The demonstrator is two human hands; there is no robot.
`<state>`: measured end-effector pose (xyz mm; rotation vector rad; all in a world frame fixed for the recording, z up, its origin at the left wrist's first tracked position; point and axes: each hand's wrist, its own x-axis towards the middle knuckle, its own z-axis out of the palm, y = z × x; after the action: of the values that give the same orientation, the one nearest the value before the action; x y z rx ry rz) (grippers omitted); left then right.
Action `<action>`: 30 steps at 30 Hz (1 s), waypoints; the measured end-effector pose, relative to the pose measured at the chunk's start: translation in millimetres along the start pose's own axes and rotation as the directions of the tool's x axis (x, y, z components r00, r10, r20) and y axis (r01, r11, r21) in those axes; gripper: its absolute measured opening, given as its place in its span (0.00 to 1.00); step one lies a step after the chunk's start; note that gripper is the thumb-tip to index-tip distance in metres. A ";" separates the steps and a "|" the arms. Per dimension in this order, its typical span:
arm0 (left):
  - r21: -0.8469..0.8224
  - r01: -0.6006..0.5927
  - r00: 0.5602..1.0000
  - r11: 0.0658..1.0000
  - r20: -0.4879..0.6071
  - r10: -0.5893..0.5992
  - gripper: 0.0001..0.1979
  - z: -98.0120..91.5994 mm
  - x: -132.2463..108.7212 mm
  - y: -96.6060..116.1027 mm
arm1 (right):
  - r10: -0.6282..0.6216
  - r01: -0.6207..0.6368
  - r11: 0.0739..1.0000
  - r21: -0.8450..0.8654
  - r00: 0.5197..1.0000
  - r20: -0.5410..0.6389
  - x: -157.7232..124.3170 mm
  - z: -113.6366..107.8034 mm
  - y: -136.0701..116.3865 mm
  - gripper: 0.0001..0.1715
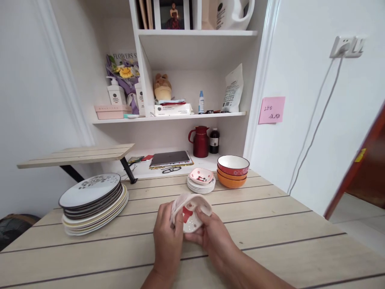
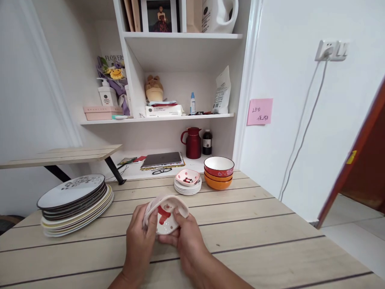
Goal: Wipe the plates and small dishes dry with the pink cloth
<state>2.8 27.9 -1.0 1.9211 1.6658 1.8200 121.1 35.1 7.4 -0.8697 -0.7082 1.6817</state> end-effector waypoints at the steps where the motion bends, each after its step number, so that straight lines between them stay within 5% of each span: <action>1: -0.004 0.000 1.000 1.000 0.009 0.000 0.11 0.7 -0.8 0.4 | 0.035 -0.035 0.999 0.033 0.999 -0.017 -0.2 0.3 0.1 0.17; 6: 0.037 -0.028 0.999 0.999 -0.021 0.029 0.12 1.4 0.0 -5.6 | 0.129 -0.125 0.990 -0.065 0.990 0.059 -1.2 -1.6 -7.7 0.18; 10: 0.164 -0.123 0.989 0.979 -0.067 0.135 0.13 -1.6 2.7 -13.8 | -0.125 0.164 0.928 -0.334 0.983 0.134 1.2 -6.2 -18.4 0.19; 15: 0.330 -0.321 0.931 0.888 -0.062 0.360 0.14 -6.7 2.5 -13.5 | -0.397 0.482 0.685 -0.547 0.876 0.274 4.1 -12.5 -26.9 0.08; 19: 0.431 -0.508 0.838 0.746 0.046 0.544 0.16 -15.2 4.7 -5.1 | -0.472 0.541 0.437 -0.719 0.818 0.329 -0.2 -16.0 -32.5 0.08; 21: 0.432 -0.549 0.812 0.715 0.075 0.578 0.18 -18.7 6.5 -1.5 | -0.481 0.539 0.392 -0.745 0.811 0.334 -2.0 -16.8 -33.9 0.10; 23: 0.394 -0.548 0.817 0.737 0.066 0.572 0.18 -19.7 7.5 -0.1 | -0.473 0.547 0.433 -0.717 0.814 0.336 -2.4 -16.7 -33.2 0.11; 26: 0.295 -0.470 0.872 0.832 0.005 0.490 0.16 -16.2 7.1 -2.7 | -0.419 0.527 0.622 -0.579 0.849 0.323 -1.4 -14.8 -28.7 0.14; 30: 0.195 -0.308 0.945 0.931 -0.048 0.323 0.13 -9.1 5.2 -9.0 | -0.287 0.355 0.849 -0.391 0.931 0.224 -2.5 -9.1 -22.3 0.13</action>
<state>-10.8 29.6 -0.1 2.3453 1.6854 1.9269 141.0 38.7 20.8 -0.8605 -1.2940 1.3178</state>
